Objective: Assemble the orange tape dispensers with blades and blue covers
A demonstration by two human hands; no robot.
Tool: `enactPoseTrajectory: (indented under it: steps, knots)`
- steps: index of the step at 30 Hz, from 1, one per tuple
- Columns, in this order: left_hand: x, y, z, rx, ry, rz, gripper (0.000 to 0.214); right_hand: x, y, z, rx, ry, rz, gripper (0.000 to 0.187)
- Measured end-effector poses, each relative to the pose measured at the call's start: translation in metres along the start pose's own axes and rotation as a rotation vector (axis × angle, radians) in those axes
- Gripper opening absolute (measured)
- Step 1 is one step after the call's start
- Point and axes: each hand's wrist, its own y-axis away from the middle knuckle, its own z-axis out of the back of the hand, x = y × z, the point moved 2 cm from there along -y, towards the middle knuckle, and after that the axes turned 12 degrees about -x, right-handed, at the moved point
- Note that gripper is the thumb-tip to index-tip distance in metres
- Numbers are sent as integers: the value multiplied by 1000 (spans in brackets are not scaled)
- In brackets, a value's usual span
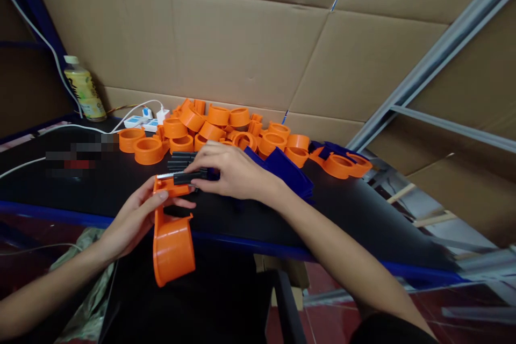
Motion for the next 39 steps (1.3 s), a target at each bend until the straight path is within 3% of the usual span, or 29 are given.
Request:
enactPoseTrajectory:
  steps: [3, 10, 17, 23, 26, 30, 33, 39]
  knots:
    - [0, 0, 0, 13, -16, 6, 37, 9, 6, -17, -61, 94, 4, 19]
    - [-1, 1, 1, 44, 1, 11, 34, 27, 13, -46, -260, 218, -136, 17]
    - [6, -1, 6, 9, 11, 49, 32, 42, 21, -55, -209, 260, 44, 21]
    - [-1, -1, 3, -26, 140, 110, 24, 45, 15, -41, -231, 134, -30, 25]
    - [-2, -1, 4, -62, 143, 165, 32, 28, 11, -14, -153, 280, -196, 24]
    - [-1, 1, 4, -113, 120, 185, 35, -8, 16, 16, 178, 586, -413, 31]
    - [-1, 3, 4, -130, 101, 198, 36, -28, 22, 19, 341, 584, -449, 33]
    - [0, 3, 7, -152, 119, 211, 39, -40, 21, 10, 384, 519, -452, 33]
